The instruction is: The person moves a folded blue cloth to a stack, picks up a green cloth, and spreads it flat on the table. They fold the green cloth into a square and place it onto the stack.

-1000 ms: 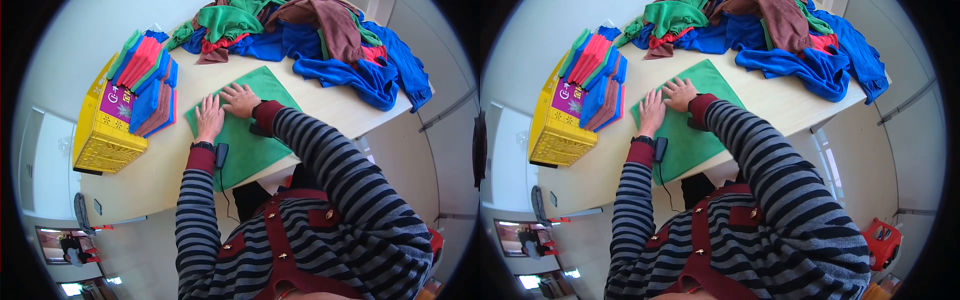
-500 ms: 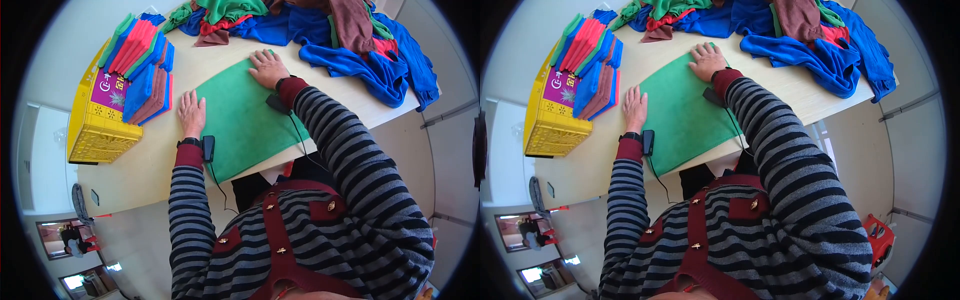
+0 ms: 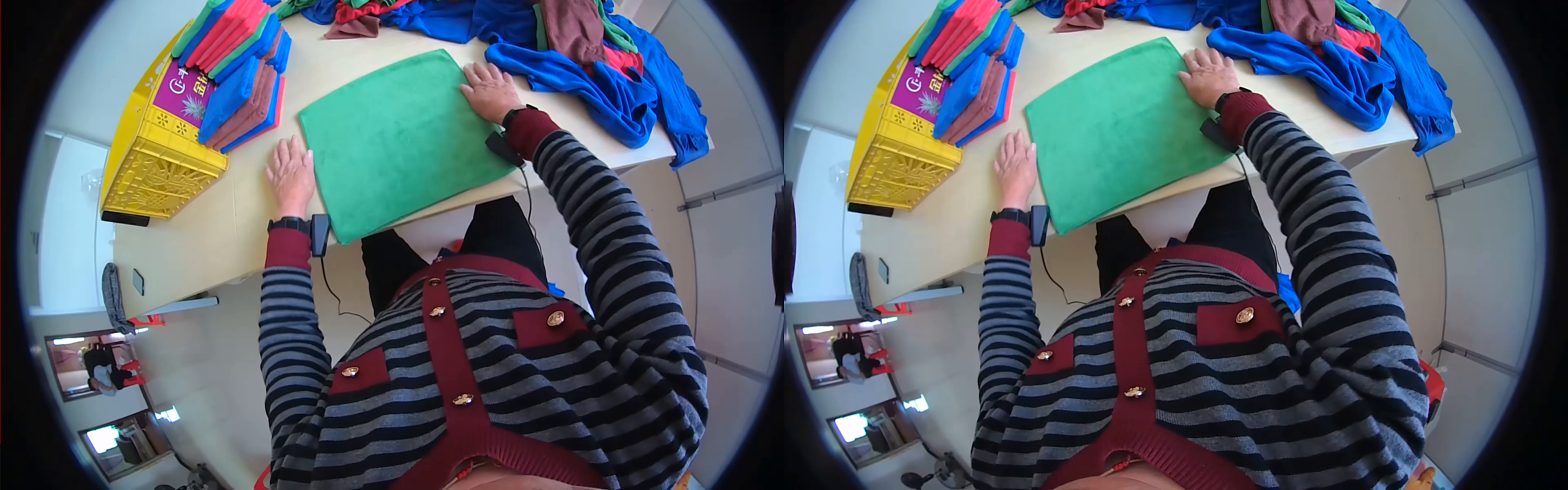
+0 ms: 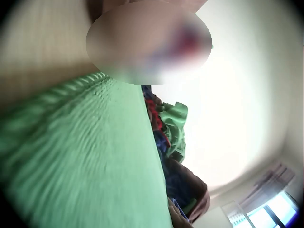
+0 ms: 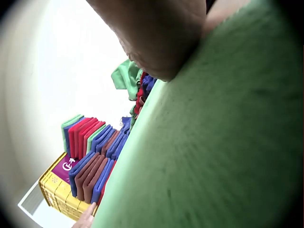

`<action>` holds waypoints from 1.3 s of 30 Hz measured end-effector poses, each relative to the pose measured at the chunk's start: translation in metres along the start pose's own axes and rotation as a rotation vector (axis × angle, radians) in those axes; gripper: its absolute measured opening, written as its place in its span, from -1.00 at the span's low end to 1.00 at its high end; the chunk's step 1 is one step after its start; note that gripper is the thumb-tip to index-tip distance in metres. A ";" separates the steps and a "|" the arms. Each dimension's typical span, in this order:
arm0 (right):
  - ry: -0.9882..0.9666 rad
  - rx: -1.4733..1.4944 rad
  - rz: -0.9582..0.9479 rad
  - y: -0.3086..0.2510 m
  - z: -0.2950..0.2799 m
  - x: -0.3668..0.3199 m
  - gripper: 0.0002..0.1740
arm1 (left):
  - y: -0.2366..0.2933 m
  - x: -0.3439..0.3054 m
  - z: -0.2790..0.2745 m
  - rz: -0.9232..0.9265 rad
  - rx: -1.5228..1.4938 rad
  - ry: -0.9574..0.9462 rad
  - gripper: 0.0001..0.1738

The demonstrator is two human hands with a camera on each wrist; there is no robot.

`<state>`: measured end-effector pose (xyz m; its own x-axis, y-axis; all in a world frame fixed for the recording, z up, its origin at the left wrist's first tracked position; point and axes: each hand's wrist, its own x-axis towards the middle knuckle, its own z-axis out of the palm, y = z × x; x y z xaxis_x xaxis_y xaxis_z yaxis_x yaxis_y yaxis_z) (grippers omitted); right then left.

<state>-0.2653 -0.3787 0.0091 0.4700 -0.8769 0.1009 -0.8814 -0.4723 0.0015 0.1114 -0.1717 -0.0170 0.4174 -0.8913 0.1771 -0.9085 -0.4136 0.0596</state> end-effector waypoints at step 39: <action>-0.502 0.790 -0.373 0.004 -0.104 -0.118 -0.77 | 0.014 -0.158 -0.124 0.065 -0.873 -0.123 -0.83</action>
<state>-0.3290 -0.2682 0.1009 0.8353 -0.5111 -0.2024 -0.4763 -0.4890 -0.7308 0.0305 -0.0132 0.0773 0.3183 -0.9425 0.1020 -0.6009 -0.1173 0.7907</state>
